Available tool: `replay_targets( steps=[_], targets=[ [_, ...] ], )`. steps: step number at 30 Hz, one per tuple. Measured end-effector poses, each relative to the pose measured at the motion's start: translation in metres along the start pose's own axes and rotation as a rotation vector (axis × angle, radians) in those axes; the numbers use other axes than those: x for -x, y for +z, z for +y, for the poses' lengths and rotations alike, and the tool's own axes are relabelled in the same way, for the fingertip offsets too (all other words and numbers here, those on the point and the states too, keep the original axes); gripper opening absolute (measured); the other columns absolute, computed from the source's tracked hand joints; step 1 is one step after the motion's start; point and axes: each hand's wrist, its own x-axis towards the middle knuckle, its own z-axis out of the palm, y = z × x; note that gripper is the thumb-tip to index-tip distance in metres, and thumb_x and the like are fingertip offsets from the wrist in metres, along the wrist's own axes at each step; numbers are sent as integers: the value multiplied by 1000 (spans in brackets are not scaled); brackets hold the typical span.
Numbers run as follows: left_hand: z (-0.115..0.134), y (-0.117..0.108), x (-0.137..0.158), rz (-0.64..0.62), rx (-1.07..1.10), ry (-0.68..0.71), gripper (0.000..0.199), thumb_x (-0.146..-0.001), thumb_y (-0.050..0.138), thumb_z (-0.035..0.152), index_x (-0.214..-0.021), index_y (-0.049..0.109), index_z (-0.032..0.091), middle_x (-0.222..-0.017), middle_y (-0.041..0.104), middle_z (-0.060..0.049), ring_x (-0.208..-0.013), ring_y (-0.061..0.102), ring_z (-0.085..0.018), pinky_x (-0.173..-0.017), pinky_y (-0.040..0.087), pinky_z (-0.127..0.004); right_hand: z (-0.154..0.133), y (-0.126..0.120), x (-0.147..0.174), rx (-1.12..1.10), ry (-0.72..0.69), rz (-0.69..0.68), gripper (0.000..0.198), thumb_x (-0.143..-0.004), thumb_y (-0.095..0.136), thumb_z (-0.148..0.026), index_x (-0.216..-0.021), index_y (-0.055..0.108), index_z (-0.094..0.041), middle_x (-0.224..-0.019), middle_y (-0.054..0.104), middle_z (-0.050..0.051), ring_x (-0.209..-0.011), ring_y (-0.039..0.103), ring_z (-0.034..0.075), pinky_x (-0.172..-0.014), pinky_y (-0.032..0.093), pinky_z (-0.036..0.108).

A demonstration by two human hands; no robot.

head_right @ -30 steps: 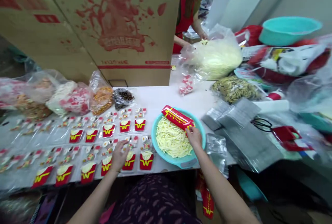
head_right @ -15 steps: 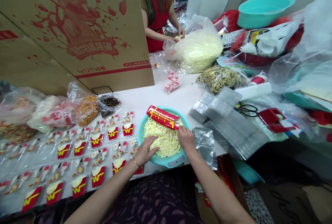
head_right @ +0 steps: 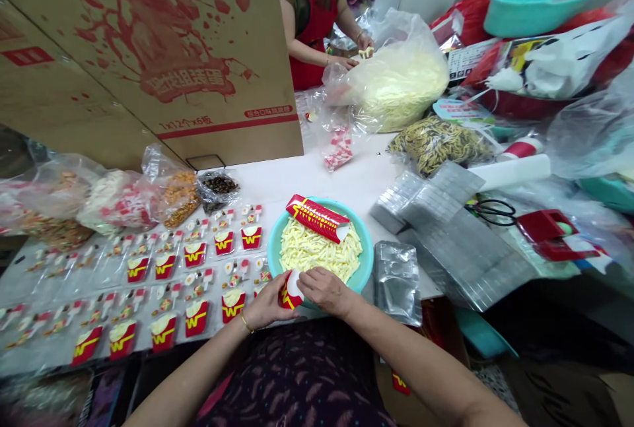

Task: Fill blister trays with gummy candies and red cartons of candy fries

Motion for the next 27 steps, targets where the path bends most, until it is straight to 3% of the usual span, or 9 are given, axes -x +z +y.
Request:
replay_targets(
  steps=[3,6,8,11,14,18,20,23,27],
  targets=[
    [-14,-10,11,194,16,-86,79,-55,70,34,-125,37,16,-121,48,-13,-113,44,-25,-98,32,-41,7,16,-23,29,204,18,34,-85,39,-20,-118,47,-18,-112,56,8,-101,50,17,-85,42,31],
    [-28,-23,27,347,37,-181,78,-58,68,34,-125,35,15,-122,47,-13,-113,44,-24,-98,32,-41,18,37,-58,146,471,-53,46,-81,41,-12,-126,38,-18,-129,42,11,-118,37,22,-93,34,38],
    [-35,-30,37,357,74,-213,78,-58,68,35,-126,34,15,-122,48,-13,-111,46,-24,-97,33,-41,25,51,-79,212,529,-115,48,-80,38,-7,-127,37,-18,-133,37,13,-122,31,24,-94,31,41],
    [-41,-39,49,351,108,-214,78,-57,69,36,-125,36,17,-122,49,-11,-111,46,-24,-96,34,-41,33,63,-96,240,516,-204,35,-82,36,-8,-114,48,-15,-120,47,16,-111,41,24,-88,35,38],
    [-45,-50,56,367,96,-212,77,-57,69,36,-125,38,18,-122,49,-11,-112,46,-24,-96,35,-41,38,63,-87,170,553,-218,27,-79,38,-7,-98,56,-15,-102,55,12,-97,49,21,-80,40,32],
    [-51,-65,59,373,55,-200,78,-56,69,35,-125,38,18,-124,48,-11,-114,44,-25,-97,33,-41,39,50,-47,-59,656,23,31,-73,43,-8,-100,55,-17,-99,56,6,-95,51,17,-82,41,28],
    [-52,-68,56,356,53,-182,79,-55,70,35,-126,37,18,-126,46,-11,-116,42,-24,-98,32,-40,36,45,-26,-136,717,66,34,-72,44,-9,-103,55,-17,-101,56,6,-95,52,17,-84,41,29],
    [-49,-67,49,297,42,-142,80,-57,68,37,-126,35,17,-129,43,-11,-119,39,-24,-100,30,-39,28,39,-8,-115,816,-40,42,-72,49,-15,-115,49,-13,-110,53,10,-101,51,19,-87,39,31],
    [-44,-61,42,225,17,-108,81,-57,68,40,-126,35,14,-124,47,-12,-117,41,-24,-99,31,-38,12,41,-12,54,779,-140,63,-70,55,-15,-129,34,-18,-129,39,10,-112,41,23,-90,37,34]
  ],
)
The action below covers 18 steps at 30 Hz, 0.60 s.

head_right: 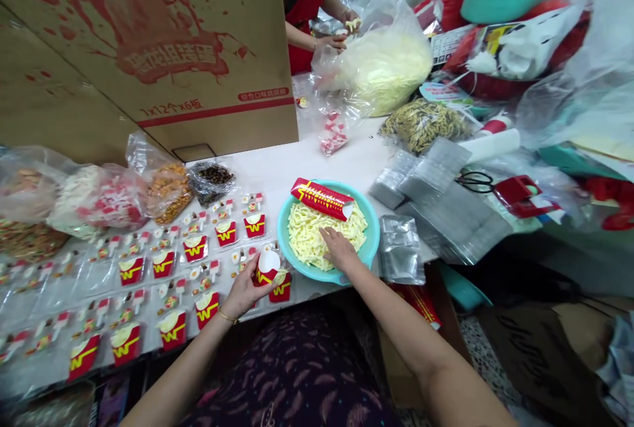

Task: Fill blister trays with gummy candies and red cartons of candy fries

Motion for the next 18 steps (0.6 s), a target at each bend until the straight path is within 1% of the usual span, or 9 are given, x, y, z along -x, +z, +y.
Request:
replay_targets(
  steps=[2,4,5,8,10,11,14,16,18],
  targets=[
    [0,3,0,-15,-6,33,81,-58,68,40,-126,34,14,-123,47,-13,-114,44,-24,-97,33,-38,-8,3,-4,70,3,8,61,-70,51,-9,-128,36,-19,-130,39,10,-110,41,24,-88,38,35],
    [-1,5,1,-15,-40,80,80,-59,67,40,-127,33,14,-122,47,-13,-112,45,-24,-97,34,-38,-9,7,-10,61,12,-7,50,-70,47,-4,-118,47,-16,-120,48,12,-104,45,23,-85,39,34],
    [-1,6,0,-11,-64,102,80,-60,66,40,-127,32,15,-121,47,-12,-112,45,-24,-96,34,-38,-7,7,-13,15,17,-9,43,-70,47,-3,-111,53,-15,-113,53,12,-101,48,22,-84,40,33],
    [2,8,-4,4,-137,164,79,-60,66,38,-127,31,17,-121,46,-11,-114,42,-25,-96,34,-39,6,2,-17,-272,92,65,29,-68,51,-7,-94,62,-15,-98,59,8,-94,53,19,-84,41,31],
    [8,11,-12,13,-178,210,78,-60,66,37,-127,31,17,-121,45,-11,-113,41,-25,-95,34,-41,10,-10,-16,-534,182,93,25,-66,54,-11,-89,63,-16,-88,62,4,-83,57,17,-77,44,30],
    [12,14,-17,15,-198,232,77,-60,66,36,-127,30,18,-119,46,-11,-112,42,-26,-95,34,-41,9,-17,-15,-666,215,78,23,-66,55,-14,-88,63,-15,-80,63,2,-75,58,16,-71,46,29],
    [25,27,-37,11,-264,279,73,-60,64,31,-125,32,17,-113,48,-11,-106,44,-26,-91,36,-42,-5,-39,-15,-968,207,-60,24,-65,56,-22,-87,62,-14,-66,60,-1,-55,54,12,-55,45,25],
    [32,39,-51,6,-303,287,72,-59,64,27,-123,32,16,-109,48,-10,-103,45,-26,-89,37,-42,-18,-48,-19,-1018,150,-127,31,-63,60,-24,-92,60,-15,-70,60,-1,-55,53,11,-53,44,24],
    [36,49,-61,10,-327,278,73,-58,64,26,-123,31,16,-108,47,-10,-102,45,-26,-88,38,-42,-28,-50,-23,-964,105,-122,40,-60,63,-23,-99,57,-15,-81,61,1,-62,55,12,-57,45,24]
  ],
)
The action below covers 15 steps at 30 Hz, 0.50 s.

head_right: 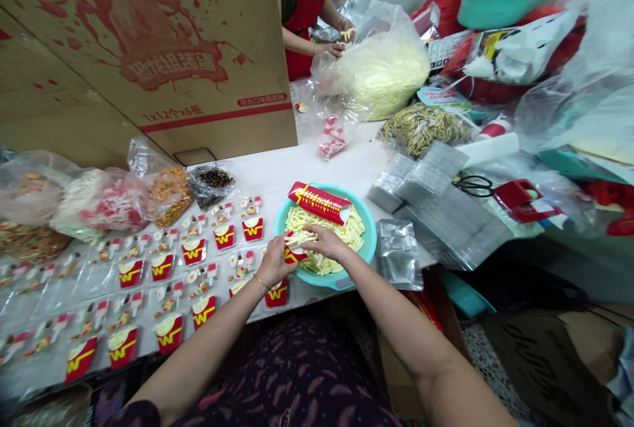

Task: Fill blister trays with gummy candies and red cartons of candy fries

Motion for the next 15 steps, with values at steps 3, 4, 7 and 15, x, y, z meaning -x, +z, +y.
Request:
replay_targets(
  steps=[3,4,7,15],
  targets=[
    [3,10,-9,14,-19,-25,75,-56,65,24,-122,30,15,-107,46,-10,-102,44,-27,-87,38,-42,-2,6,-4,166,-57,95,38,-65,59,-20,-103,54,-14,-93,60,5,-78,56,15,-70,45,27],
    [4,13,-11,21,-21,-30,75,-55,65,23,-121,30,15,-106,47,-10,-101,45,-27,-86,39,-42,-2,7,-4,231,-70,121,33,-68,56,-18,-100,56,-14,-94,60,6,-81,56,16,-73,44,28],
    [6,19,-13,45,-8,-8,72,-55,64,20,-119,32,14,-104,47,-10,-100,45,-26,-86,39,-42,-5,10,-3,446,-131,122,19,-71,51,-13,-87,62,-14,-88,62,7,-83,56,17,-77,42,30],
    [0,26,-13,89,86,-14,72,-54,66,24,-118,34,16,-106,47,-9,-100,47,-26,-87,40,-43,-6,2,-2,519,-166,81,33,-67,57,-11,-99,61,-13,-98,62,9,-84,57,17,-76,43,28]
  ],
)
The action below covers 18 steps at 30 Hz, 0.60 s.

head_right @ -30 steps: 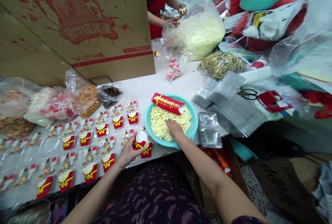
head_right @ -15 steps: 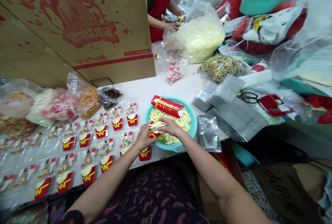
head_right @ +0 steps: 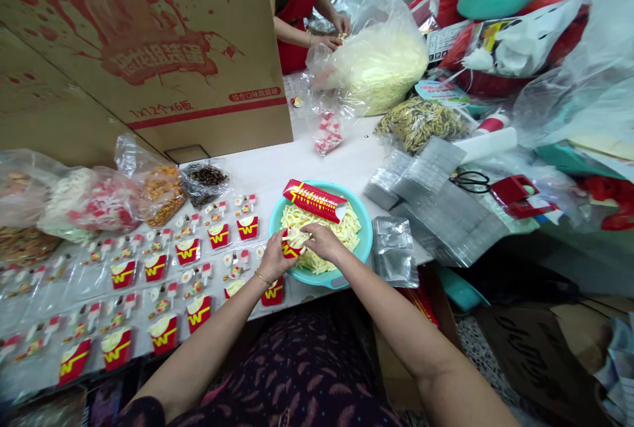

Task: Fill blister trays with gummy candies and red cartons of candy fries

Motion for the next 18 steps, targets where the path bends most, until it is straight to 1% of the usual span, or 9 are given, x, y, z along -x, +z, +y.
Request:
replay_targets(
  steps=[2,4,5,7,10,11,13,15,18],
  targets=[
    [2,1,1,9,36,25,69,-56,66,23,-117,34,15,-106,48,-9,-101,47,-25,-88,40,-42,-1,1,0,6,18,-11,26,-67,54,-7,-89,65,-14,-87,65,7,-79,58,17,-76,43,28],
    [4,3,1,36,73,47,67,-57,64,21,-117,34,16,-106,48,-9,-102,47,-24,-89,39,-42,-3,2,-1,-34,-11,-43,23,-67,54,-7,-83,66,-16,-81,65,4,-77,59,16,-74,43,27],
    [5,3,1,48,86,55,68,-57,64,21,-117,34,16,-106,49,-9,-102,47,-24,-89,39,-42,-4,2,-1,-73,-26,-53,22,-67,55,-8,-84,66,-16,-80,65,3,-75,59,15,-72,44,26],
    [4,3,0,57,98,73,70,-56,65,21,-118,33,16,-107,49,-9,-103,47,-24,-89,39,-42,-6,0,-1,-140,-39,-41,23,-69,57,-14,-90,64,-16,-86,64,4,-71,58,14,-69,45,25],
    [1,1,0,50,92,73,72,-56,66,23,-119,33,16,-108,48,-9,-102,47,-24,-88,40,-42,-5,-5,1,-86,-71,-29,35,-65,63,-19,-100,61,-14,-96,61,8,-73,58,15,-69,45,27],
    [-1,0,0,49,91,62,72,-55,66,23,-118,33,16,-108,48,-9,-102,47,-24,-88,40,-42,-4,-6,2,-41,-83,-38,36,-63,64,-17,-99,61,-14,-96,62,8,-75,58,16,-70,45,28],
    [-1,-1,0,39,99,46,71,-55,67,23,-117,34,17,-107,49,-8,-101,48,-24,-88,40,-42,-2,-7,3,12,-89,-50,32,-64,60,-10,-95,63,-15,-90,63,7,-79,58,17,-72,44,28],
    [0,-3,1,21,117,50,70,-55,67,23,-116,35,17,-107,49,-8,-101,48,-24,-88,40,-42,-1,-6,3,5,-90,-20,29,-66,54,-5,-90,65,-16,-87,64,5,-79,58,16,-73,43,27],
    [4,-3,2,9,155,67,69,-55,67,23,-116,35,17,-107,49,-8,-101,48,-24,-88,40,-42,-4,-2,0,9,-123,30,26,-65,55,-4,-86,65,-15,-86,63,5,-79,57,15,-72,43,26]
  ],
)
